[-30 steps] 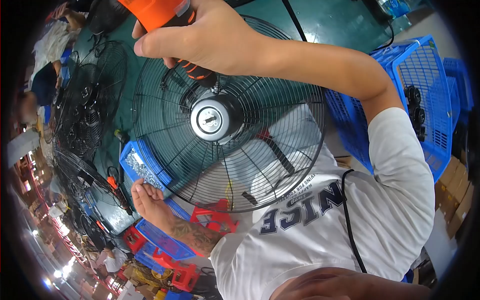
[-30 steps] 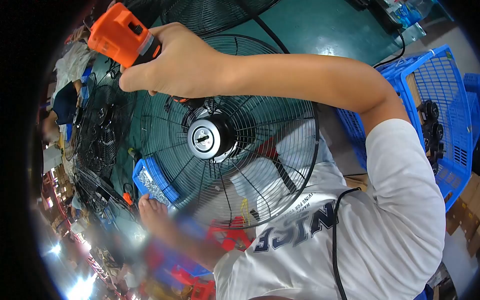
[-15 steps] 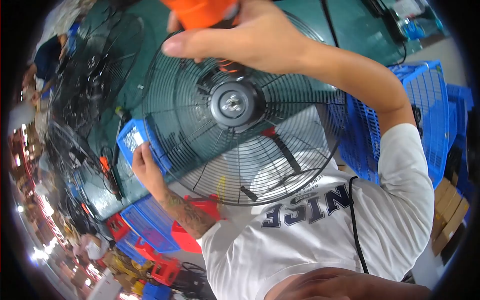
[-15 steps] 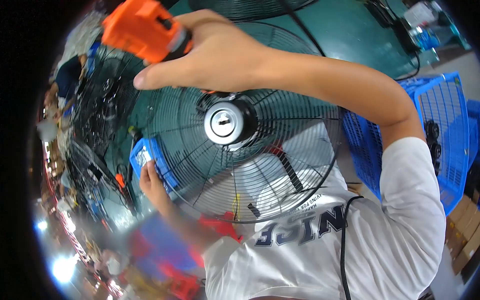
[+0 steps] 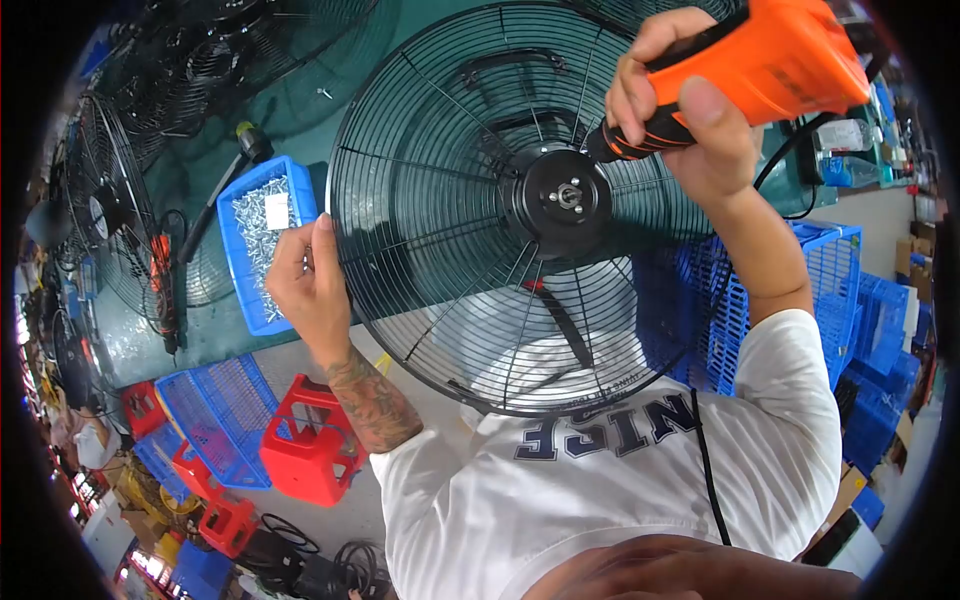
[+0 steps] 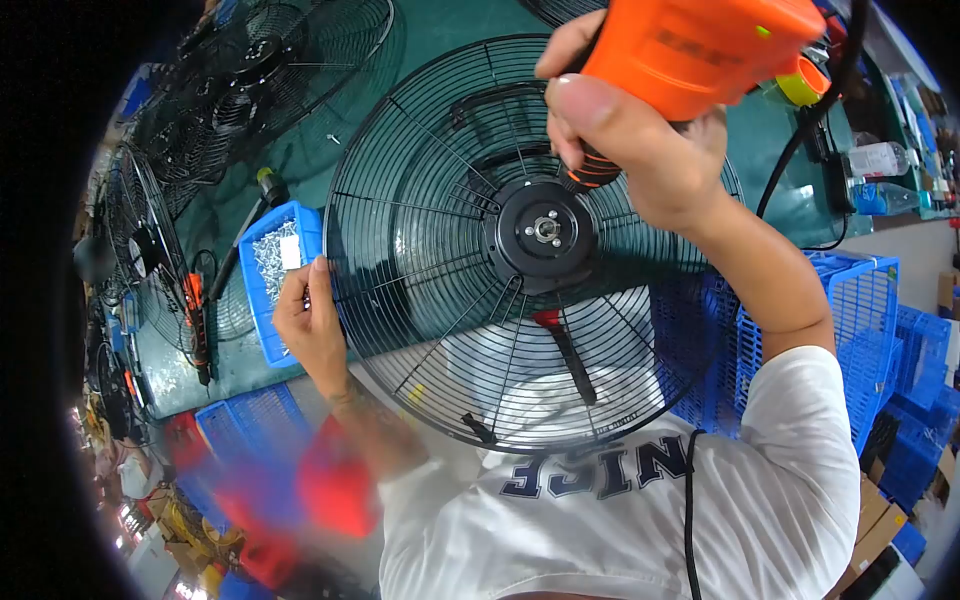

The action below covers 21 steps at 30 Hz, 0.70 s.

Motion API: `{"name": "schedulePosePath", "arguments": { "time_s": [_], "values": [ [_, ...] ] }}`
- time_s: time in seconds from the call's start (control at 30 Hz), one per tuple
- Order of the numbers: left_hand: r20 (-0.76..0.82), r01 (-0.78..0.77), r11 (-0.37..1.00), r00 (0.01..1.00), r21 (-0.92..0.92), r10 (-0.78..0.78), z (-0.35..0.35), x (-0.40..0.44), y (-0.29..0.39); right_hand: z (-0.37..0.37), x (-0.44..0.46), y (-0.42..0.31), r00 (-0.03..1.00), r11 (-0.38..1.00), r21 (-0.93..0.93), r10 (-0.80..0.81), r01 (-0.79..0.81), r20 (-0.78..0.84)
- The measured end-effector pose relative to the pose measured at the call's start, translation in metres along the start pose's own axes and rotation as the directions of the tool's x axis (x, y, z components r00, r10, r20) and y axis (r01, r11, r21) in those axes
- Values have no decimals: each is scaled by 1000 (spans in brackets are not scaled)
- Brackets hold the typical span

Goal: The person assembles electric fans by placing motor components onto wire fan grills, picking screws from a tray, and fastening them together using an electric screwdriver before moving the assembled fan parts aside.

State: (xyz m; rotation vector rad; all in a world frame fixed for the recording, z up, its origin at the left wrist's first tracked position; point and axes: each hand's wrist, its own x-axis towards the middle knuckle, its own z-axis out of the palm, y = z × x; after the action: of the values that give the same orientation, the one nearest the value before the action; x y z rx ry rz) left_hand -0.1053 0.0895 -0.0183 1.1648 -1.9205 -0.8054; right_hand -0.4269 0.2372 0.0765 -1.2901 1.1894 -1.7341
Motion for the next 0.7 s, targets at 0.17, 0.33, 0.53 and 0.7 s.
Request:
{"name": "schedulePosePath", "arguments": {
  "time_s": [0.17,0.33,0.53,0.7],
  "values": [
    [-16,-44,999,999,-12,44,4,1,1,-8,3,4,987,999,-24,-42,47,153],
    [-12,-20,1000,1000,15,20,5,2,4,-8,5,4,987,1000,-20,-20,23,158],
    [-9,-2,1000,1000,-10,2,5,2,3,-14,6,7,974,999,38,11,-20,226],
    [-6,9,999,1000,-33,-9,5,1,1,-15,7,7,967,998,64,-8,-9,256]
  ]
}}
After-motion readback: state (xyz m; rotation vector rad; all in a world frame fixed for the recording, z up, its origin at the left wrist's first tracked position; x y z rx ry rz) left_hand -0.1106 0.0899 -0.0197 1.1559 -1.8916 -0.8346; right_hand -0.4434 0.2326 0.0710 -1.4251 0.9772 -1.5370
